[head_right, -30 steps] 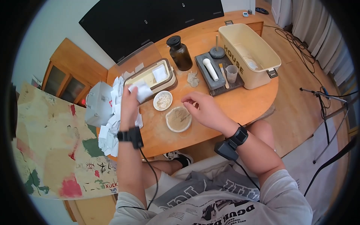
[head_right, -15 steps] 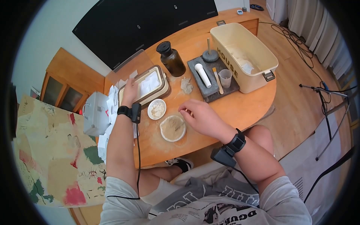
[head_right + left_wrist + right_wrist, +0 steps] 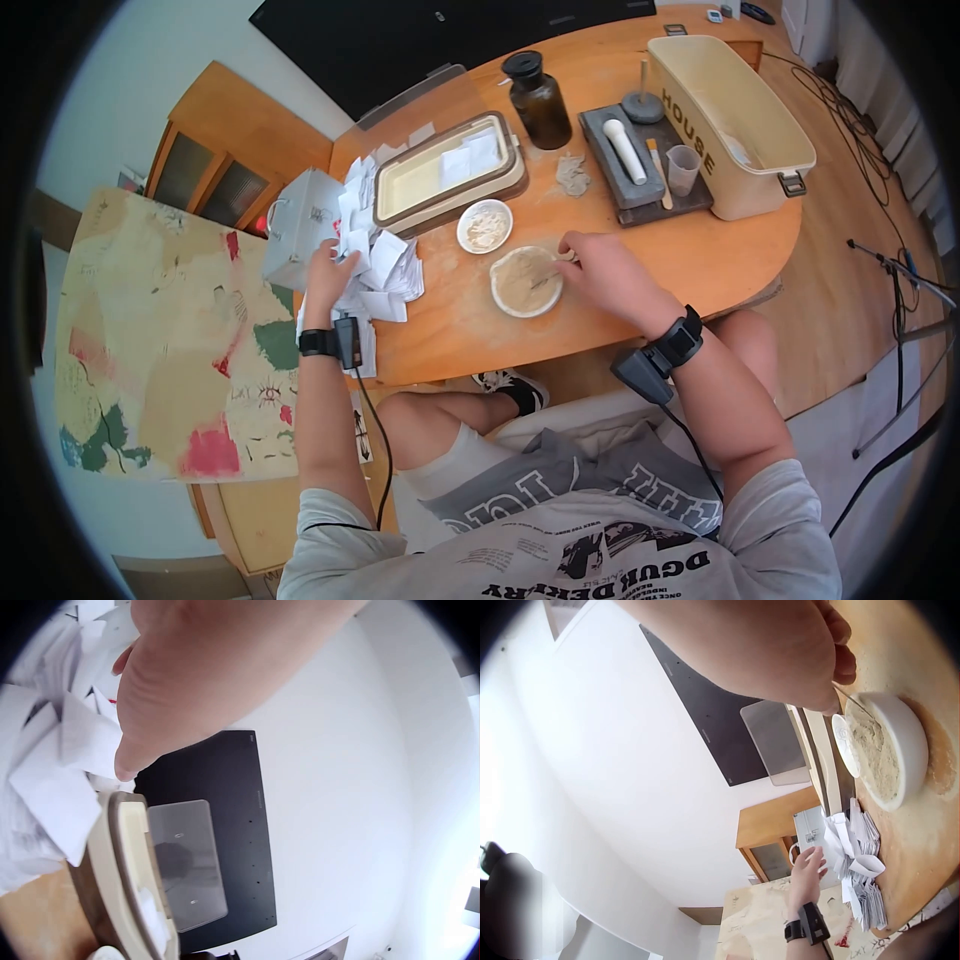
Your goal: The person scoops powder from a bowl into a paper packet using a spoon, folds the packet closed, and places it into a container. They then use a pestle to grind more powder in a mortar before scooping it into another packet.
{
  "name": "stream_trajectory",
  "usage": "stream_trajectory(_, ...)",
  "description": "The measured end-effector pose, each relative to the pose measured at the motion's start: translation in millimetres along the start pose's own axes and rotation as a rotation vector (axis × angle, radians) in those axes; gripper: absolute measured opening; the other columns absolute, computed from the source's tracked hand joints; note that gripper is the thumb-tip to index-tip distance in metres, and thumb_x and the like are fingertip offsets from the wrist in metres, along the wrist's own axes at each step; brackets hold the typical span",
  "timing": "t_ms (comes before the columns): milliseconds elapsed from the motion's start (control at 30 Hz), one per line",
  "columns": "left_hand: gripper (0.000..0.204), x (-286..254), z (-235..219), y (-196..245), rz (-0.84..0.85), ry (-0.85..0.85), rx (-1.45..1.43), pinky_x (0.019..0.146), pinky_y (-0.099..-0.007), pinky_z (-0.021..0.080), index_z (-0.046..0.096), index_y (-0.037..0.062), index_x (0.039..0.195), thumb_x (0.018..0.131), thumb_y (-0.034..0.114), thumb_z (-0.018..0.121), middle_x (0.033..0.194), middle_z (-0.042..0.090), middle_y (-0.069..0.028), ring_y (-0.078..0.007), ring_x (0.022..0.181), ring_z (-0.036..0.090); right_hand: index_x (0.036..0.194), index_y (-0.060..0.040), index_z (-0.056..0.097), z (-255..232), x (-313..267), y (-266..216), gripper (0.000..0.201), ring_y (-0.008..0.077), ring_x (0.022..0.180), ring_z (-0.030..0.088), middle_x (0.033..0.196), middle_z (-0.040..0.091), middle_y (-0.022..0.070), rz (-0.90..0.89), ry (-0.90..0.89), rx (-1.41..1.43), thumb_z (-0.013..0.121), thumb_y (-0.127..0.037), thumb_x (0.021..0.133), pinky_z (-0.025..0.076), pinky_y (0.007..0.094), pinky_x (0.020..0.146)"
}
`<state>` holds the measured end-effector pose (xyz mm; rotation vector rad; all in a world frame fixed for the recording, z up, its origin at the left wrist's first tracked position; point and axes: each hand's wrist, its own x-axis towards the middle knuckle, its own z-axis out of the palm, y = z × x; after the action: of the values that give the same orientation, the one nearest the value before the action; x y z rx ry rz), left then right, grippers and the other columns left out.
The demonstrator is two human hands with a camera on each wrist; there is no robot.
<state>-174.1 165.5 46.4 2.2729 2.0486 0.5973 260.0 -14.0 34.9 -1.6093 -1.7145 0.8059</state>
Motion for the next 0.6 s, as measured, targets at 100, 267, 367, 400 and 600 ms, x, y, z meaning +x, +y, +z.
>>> stream_trajectory(100, 0.063, -17.1, 20.3, 1.0, -0.03, 0.036, 0.043, 0.088, -0.045, 0.052, 0.058, -0.0031, 0.124, 0.083, 0.041, 0.076, 0.109, 0.066, -0.027, -0.0432, 0.102, 0.064, 0.097, 0.0026, 0.066, 4.4, 2.3, 0.3, 0.019, 0.0385, 0.083, 0.067, 0.089, 0.068, 0.0225, -0.07, 0.016, -0.045, 0.067, -0.015, 0.09, 0.053, 0.0439, 0.074)
stream_trajectory(267, 0.08, -9.8, 15.8, 43.7, -0.308, -0.086, 0.217, 0.095, -0.0588, 0.045, 0.047, 0.0005, 0.137, 0.079, 0.047, 0.076, 0.119, 0.065, -0.0261, -0.0433, 0.118, 0.058, 0.094, 0.0021, 0.065, 10.0, 0.5, -11.6, 0.014, 0.0374, 0.078, 0.065, 0.085, 0.067, 0.0208, -0.169, 0.087, 0.006, 0.066, -0.011, 0.09, 0.053, 0.0427, 0.071)
stream_trajectory(367, 0.078, -3.1, 20.4, 41.9, -0.319, -0.133, 0.202, 0.097, -0.0618, 0.042, 0.044, 0.002, 0.139, 0.078, 0.038, 0.075, 0.122, 0.063, -0.0247, -0.0418, 0.121, 0.057, 0.093, 0.0019, 0.066, 13.7, 0.1, -10.6, 0.014, 0.0372, 0.078, 0.065, 0.085, 0.066, 0.0202, -0.227, 0.096, 0.027, 0.066, -0.012, 0.09, 0.052, 0.0426, 0.071)
stream_trajectory(400, 0.078, -2.5, 21.0, 41.7, -0.313, -0.135, 0.198, 0.097, -0.0618, 0.042, 0.044, 0.002, 0.139, 0.078, 0.038, 0.075, 0.122, 0.063, -0.0247, -0.0418, 0.121, 0.057, 0.093, 0.0019, 0.066, 14.7, -0.6, -10.4, 0.014, 0.0372, 0.078, 0.065, 0.085, 0.066, 0.0202, -0.224, 0.1, 0.023, 0.066, -0.012, 0.09, 0.052, 0.0426, 0.071)
stream_trajectory(600, 0.077, -11.5, 17.4, 39.6, 0.075, 0.227, -0.155, 0.108, -0.0481, 0.04, 0.039, -0.0005, 0.144, 0.075, 0.013, 0.071, 0.13, 0.053, -0.028, -0.0452, 0.123, 0.05, 0.095, 0.001, 0.067, 19.5, -1.9, -17.4, 0.014, 0.037, 0.081, 0.064, 0.089, 0.066, 0.0189, -0.275, 0.101, 0.049, 0.064, -0.012, 0.092, 0.052, 0.0421, 0.073)
